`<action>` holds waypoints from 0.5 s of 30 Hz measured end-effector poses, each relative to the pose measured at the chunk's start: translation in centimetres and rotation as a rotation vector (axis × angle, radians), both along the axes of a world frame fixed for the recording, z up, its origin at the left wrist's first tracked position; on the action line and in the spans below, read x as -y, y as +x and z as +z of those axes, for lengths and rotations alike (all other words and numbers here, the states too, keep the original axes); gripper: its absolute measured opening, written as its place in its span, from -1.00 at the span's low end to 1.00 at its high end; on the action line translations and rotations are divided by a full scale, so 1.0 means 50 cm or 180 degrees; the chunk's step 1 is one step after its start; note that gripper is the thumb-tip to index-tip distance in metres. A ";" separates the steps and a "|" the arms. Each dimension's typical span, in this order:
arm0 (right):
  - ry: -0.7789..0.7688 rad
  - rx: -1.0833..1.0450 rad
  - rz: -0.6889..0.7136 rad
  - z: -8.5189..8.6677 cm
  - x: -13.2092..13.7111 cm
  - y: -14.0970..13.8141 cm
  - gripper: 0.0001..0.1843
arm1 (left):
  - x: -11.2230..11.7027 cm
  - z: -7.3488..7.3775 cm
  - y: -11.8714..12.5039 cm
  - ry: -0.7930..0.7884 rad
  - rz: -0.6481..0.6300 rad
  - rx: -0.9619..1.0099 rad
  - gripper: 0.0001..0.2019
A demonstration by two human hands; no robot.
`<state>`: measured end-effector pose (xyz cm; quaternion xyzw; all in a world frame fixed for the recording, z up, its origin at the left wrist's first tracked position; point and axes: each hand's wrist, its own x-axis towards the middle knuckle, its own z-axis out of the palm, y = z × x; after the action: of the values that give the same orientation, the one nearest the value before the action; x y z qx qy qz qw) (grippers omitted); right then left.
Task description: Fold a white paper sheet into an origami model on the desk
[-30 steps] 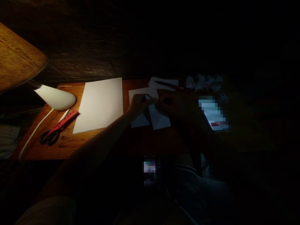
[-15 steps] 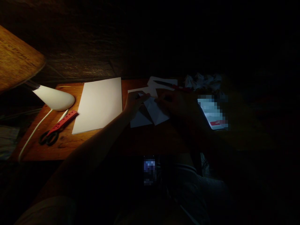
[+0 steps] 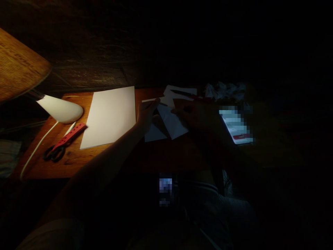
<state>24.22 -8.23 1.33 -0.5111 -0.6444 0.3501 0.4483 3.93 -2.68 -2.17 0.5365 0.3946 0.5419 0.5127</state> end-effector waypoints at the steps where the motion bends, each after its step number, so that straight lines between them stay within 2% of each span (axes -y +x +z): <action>1: -0.0004 0.0004 -0.0026 -0.001 -0.001 0.000 -0.43 | 0.000 0.000 0.000 -0.0006 0.0004 0.0002 -0.59; 4: 0.0030 -0.0073 -0.0092 -0.008 -0.006 0.003 -0.42 | 0.002 0.001 0.002 -0.0083 -0.0141 0.0038 -0.60; 10: -0.0249 -0.0414 -0.0159 -0.015 -0.006 0.010 -0.51 | 0.013 0.016 0.007 -0.0375 -0.0824 0.0462 -0.63; 12: -0.0326 -0.0461 -0.0077 -0.013 -0.004 0.009 -0.53 | 0.018 0.023 0.009 -0.0315 -0.0989 0.0424 -0.59; 15: -0.0306 -0.0339 0.0046 -0.010 0.001 0.005 -0.50 | 0.020 0.025 0.012 -0.0152 -0.1029 0.0291 -0.51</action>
<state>24.49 -8.27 0.82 -0.5081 -0.6057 0.4106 0.4543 4.54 -3.69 -0.92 0.5555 0.2922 0.4666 0.6232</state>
